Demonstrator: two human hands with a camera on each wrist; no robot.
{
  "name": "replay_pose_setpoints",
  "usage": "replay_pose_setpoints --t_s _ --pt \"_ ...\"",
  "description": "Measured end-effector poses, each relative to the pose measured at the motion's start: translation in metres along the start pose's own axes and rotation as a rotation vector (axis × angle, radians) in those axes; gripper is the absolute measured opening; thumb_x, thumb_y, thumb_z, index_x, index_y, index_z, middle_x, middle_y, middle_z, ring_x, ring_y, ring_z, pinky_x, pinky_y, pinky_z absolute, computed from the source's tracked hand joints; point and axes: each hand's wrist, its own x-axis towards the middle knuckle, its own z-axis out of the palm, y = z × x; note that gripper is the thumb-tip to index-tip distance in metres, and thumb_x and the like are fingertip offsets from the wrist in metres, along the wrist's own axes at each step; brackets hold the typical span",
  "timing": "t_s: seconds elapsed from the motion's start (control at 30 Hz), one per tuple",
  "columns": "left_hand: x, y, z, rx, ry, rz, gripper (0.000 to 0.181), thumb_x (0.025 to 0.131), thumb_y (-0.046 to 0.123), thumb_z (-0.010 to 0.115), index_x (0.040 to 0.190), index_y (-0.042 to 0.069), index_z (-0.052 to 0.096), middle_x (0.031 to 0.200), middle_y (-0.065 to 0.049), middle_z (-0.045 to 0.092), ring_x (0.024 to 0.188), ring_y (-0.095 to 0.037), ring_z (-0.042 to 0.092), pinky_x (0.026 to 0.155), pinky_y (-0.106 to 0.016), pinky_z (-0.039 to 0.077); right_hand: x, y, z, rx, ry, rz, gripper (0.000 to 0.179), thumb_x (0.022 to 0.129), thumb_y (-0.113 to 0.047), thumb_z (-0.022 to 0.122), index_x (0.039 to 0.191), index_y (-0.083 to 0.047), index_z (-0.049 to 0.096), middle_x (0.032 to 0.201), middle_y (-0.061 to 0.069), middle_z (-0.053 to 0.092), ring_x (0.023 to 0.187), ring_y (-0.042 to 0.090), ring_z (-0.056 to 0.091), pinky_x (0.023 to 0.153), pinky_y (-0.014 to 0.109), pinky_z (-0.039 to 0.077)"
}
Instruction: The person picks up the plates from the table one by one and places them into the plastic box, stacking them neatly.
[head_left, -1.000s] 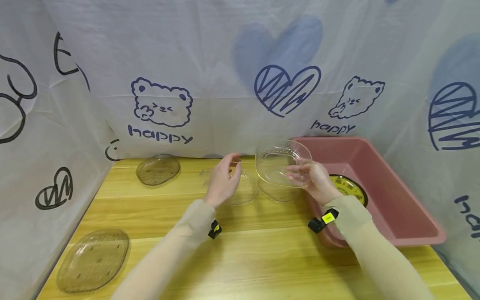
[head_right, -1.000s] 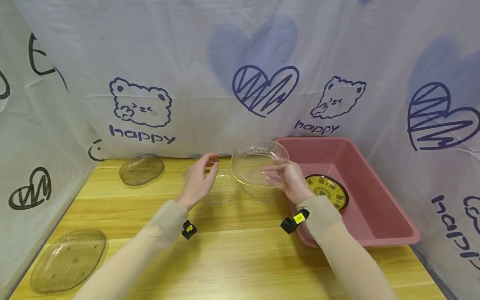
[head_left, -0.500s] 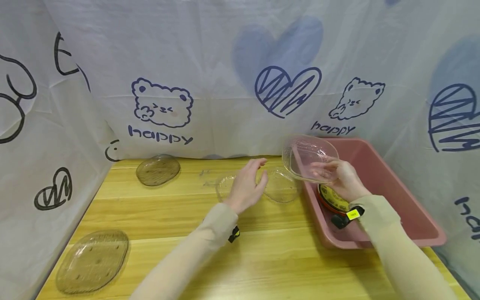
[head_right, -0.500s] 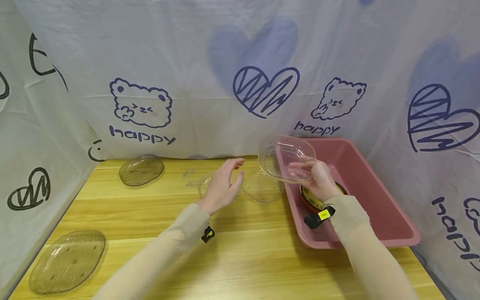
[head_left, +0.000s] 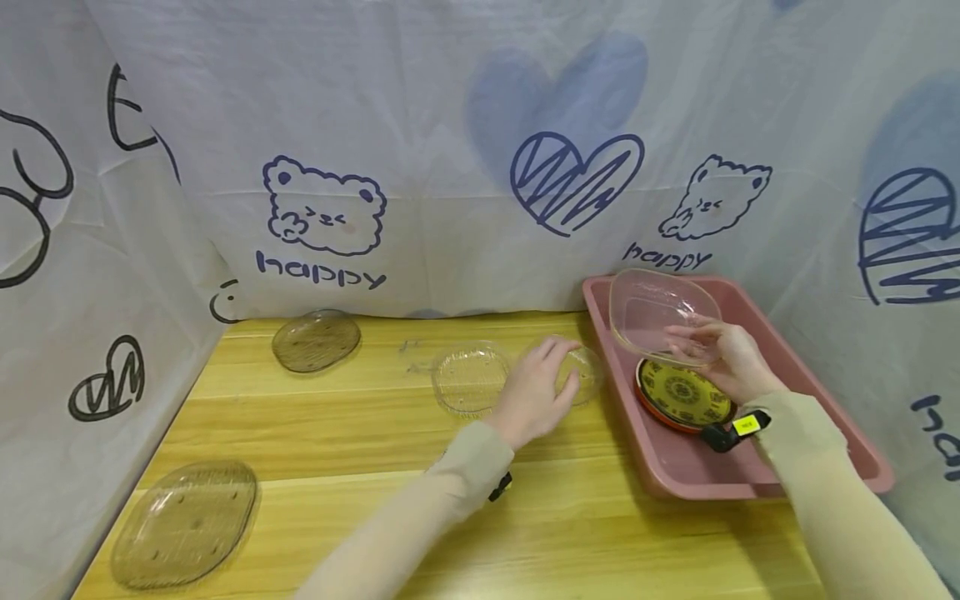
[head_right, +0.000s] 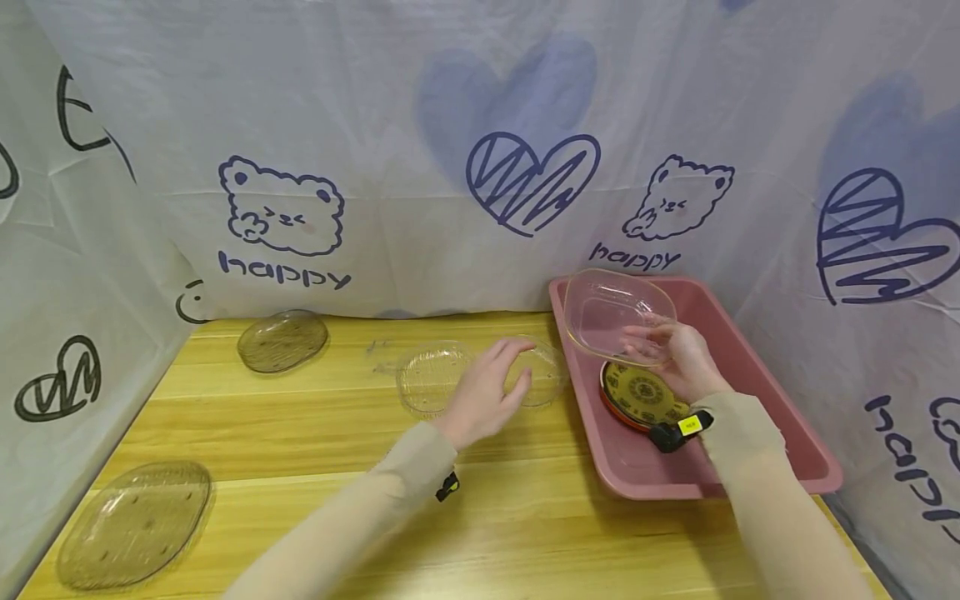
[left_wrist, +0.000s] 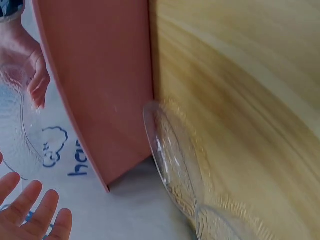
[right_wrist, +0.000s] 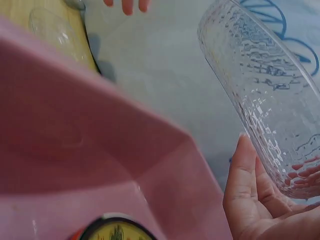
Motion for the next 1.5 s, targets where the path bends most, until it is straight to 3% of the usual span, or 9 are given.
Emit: replay_pose_setpoints --t_s 0.37,0.57,0.77,0.87,1.33,1.5 --pt "-0.002 0.019 0.027 0.126 -0.078 0.129 0.043 0.103 0.027 0.048 0.143 0.013 0.052 0.142 -0.003 0.058 0.131 -0.019 0.057 0.116 -0.034 0.045 0.005 0.002 -0.033 0.076 0.024 0.043 0.067 0.107 -0.009 0.030 0.163 -0.022 -0.007 0.092 0.005 0.076 0.089 0.017 0.074 0.079 0.030 0.062" --pt "-0.003 0.028 0.039 0.202 -0.143 0.176 0.044 0.104 0.033 0.048 0.145 0.017 0.051 0.147 0.000 0.055 0.136 -0.016 0.054 0.118 -0.032 0.043 0.009 0.006 -0.046 0.074 0.018 0.043 0.069 0.107 -0.009 0.031 0.162 -0.019 -0.009 0.093 0.005 0.075 0.089 0.017 0.074 0.080 0.030 0.062" --pt "-0.004 0.031 0.052 0.250 -0.167 0.218 0.045 0.105 0.038 0.048 0.145 0.020 0.052 0.149 0.000 0.054 0.141 -0.016 0.050 0.121 -0.032 0.038 0.011 0.009 -0.057 0.045 0.056 0.059 0.069 0.108 -0.013 0.032 0.162 -0.020 -0.011 0.090 0.000 0.076 0.088 0.015 0.075 0.081 0.028 0.062" --pt "-0.005 0.033 0.056 0.260 -0.183 0.219 0.045 0.105 0.041 0.046 0.145 0.020 0.054 0.152 0.000 0.052 0.143 -0.016 0.048 0.122 -0.033 0.037 0.012 0.011 -0.063 0.016 0.080 0.075 0.068 0.108 -0.013 0.030 0.161 -0.020 -0.012 0.088 -0.001 0.076 0.086 0.013 0.074 0.081 0.028 0.061" --pt "-0.007 0.035 0.061 0.250 -0.191 0.184 0.044 0.106 0.048 0.041 0.139 0.023 0.058 0.155 0.001 0.049 0.147 -0.016 0.043 0.120 -0.039 0.040 0.015 0.017 -0.083 -0.114 0.054 0.091 0.063 0.107 -0.012 0.018 0.159 -0.007 -0.015 0.089 -0.002 0.075 0.085 0.011 0.074 0.082 0.027 0.062" --pt "-0.006 0.035 0.061 0.260 -0.196 0.184 0.045 0.106 0.049 0.042 0.139 0.023 0.058 0.155 0.001 0.050 0.147 -0.016 0.044 0.121 -0.039 0.038 0.015 0.018 -0.089 -0.222 0.064 0.091 0.063 0.106 -0.012 0.018 0.159 -0.004 -0.016 0.088 -0.007 0.074 0.085 0.007 0.073 0.082 0.025 0.061"
